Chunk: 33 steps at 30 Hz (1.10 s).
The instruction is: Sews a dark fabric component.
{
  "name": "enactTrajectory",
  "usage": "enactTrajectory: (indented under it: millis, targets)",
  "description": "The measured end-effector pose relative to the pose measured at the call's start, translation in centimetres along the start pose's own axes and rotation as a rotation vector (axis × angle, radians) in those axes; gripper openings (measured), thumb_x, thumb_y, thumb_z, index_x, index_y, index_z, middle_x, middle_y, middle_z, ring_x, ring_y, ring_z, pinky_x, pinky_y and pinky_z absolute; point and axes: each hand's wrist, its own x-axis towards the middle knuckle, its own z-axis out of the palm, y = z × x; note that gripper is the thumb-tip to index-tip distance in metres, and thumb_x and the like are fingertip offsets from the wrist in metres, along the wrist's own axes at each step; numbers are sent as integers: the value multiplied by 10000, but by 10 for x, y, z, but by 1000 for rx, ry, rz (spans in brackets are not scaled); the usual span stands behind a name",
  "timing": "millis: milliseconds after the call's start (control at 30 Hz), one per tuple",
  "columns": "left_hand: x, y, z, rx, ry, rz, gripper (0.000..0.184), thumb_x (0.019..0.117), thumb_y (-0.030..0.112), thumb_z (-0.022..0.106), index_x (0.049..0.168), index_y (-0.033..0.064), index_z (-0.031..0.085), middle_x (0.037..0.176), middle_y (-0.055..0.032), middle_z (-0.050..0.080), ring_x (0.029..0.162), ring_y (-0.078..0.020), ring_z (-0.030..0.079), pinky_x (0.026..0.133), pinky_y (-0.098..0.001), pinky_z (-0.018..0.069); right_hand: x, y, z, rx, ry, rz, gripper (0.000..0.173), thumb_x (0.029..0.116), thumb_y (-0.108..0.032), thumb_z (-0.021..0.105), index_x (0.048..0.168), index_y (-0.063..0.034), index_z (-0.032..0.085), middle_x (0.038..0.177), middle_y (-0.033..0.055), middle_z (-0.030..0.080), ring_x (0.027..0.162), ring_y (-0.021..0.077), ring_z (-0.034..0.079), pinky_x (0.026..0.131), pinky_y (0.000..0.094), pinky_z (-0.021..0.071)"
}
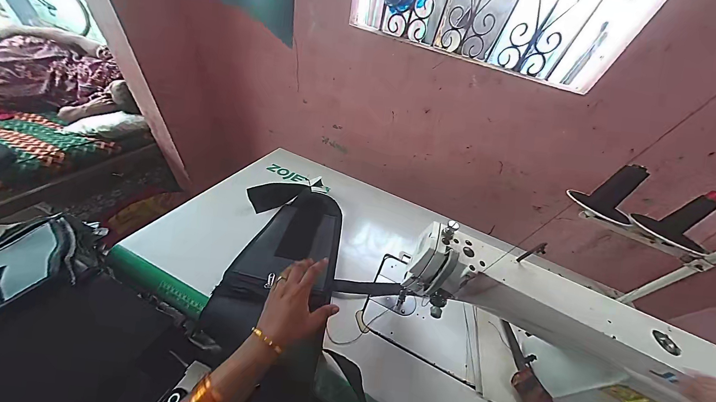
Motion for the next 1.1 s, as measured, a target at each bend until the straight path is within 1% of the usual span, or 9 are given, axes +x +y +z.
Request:
enactTrajectory:
  millis: [167, 267, 400, 633, 767, 833, 900, 967, 1100]
  targets:
    - [20, -43, 19, -54, 291, 122, 339, 1045, 119, 455, 1284, -18, 651, 1035, -212, 744, 918, -376, 738, 833, -579, 567, -144, -36, 145, 189, -836, -268, 321, 951, -147, 620, 1228, -16, 713, 1337, 160, 659, 1319, 299, 582, 1093, 474, 484]
    - [12, -61, 27, -103, 466, 277, 283, 1009, 36, 465, 1136, -20, 710, 1033, -191, 734, 949, -319, 731, 854, -480, 590, -175, -51, 204, 47, -1156, -293, 390, 943, -125, 649, 1295, 42, 663, 1491, 266, 517, 1451, 463, 405, 1171, 609, 338]
    - [11, -65, 26, -161, 506, 223, 331, 933, -42, 481, 978, 50, 796, 995, -169, 711, 950, -271, 700, 870, -394, 576, -195, -56, 238, 131, -922, -413, 87, 848, -35, 636, 797, -3, 700, 964, 173, 709, 1032, 368, 681, 935, 493, 544]
    - [38, -24, -5, 134, -33, 75, 206, 980, 167, 624, 1105, 100, 773, 1410, -163, 598, 1323, -363, 548, 1095, -539, 441, -151, -85, 182, 364, -1260, 865, 113, 1041, -84, 501, 1031, -21, 594, 756, -5, 587, 575, 52, 508, 532, 214, 424]
    - [45, -23, 16, 255, -257, 57, 367, 1071, 249, 458, 1366, 236, 676, 1605, -124, 439, 1550, -342, 280, 1231, -667, 93, -140, -76, 186, 365, -1295, 792, 239, 1017, -49, 500, 1170, -5, 679, 747, -45, 549, 567, 19, 400, 549, 206, 358]
    - [40, -22, 16, 229, -217, 53, 370, 1081, 225, 445, 1364, 168, 676, 1519, -118, 550, 1496, -316, 404, 1240, -614, 187, -144, -73, 196, 569, -1108, 651, 225, 980, -35, 504, 1051, -27, 718, 725, -94, 577, 572, -39, 450, 543, 157, 392]
    - [36, -27, 15, 134, -21, 97, 280, 1029, 117, 523, 1164, 33, 754, 1225, -174, 732, 1223, -355, 668, 1084, -583, 457, -139, -72, 213, 823, -995, 510, 200, 986, -30, 542, 1018, -36, 740, 1050, -21, 689, 953, 35, 640, 843, 223, 554]
    - [45, -28, 3, 88, 2, 66, 250, 1002, 71, 538, 1116, 24, 755, 1172, -188, 724, 1100, -360, 698, 956, -542, 530, -129, -72, 237, 1080, -971, 528, 211, 1013, -66, 547, 1039, -37, 754, 1393, 122, 627, 1323, 200, 566, 1101, 356, 477]
    - [64, -12, -10, 300, -318, -64, 385, 1067, 257, 477, 1412, 318, 637, 1718, -69, 198, 1561, -361, 224, 1181, -643, 288, -134, -77, 269, 1181, -868, 690, 230, 1028, -38, 496, 1001, -64, 723, 907, 42, 755, 919, 151, 727, 947, 357, 574]
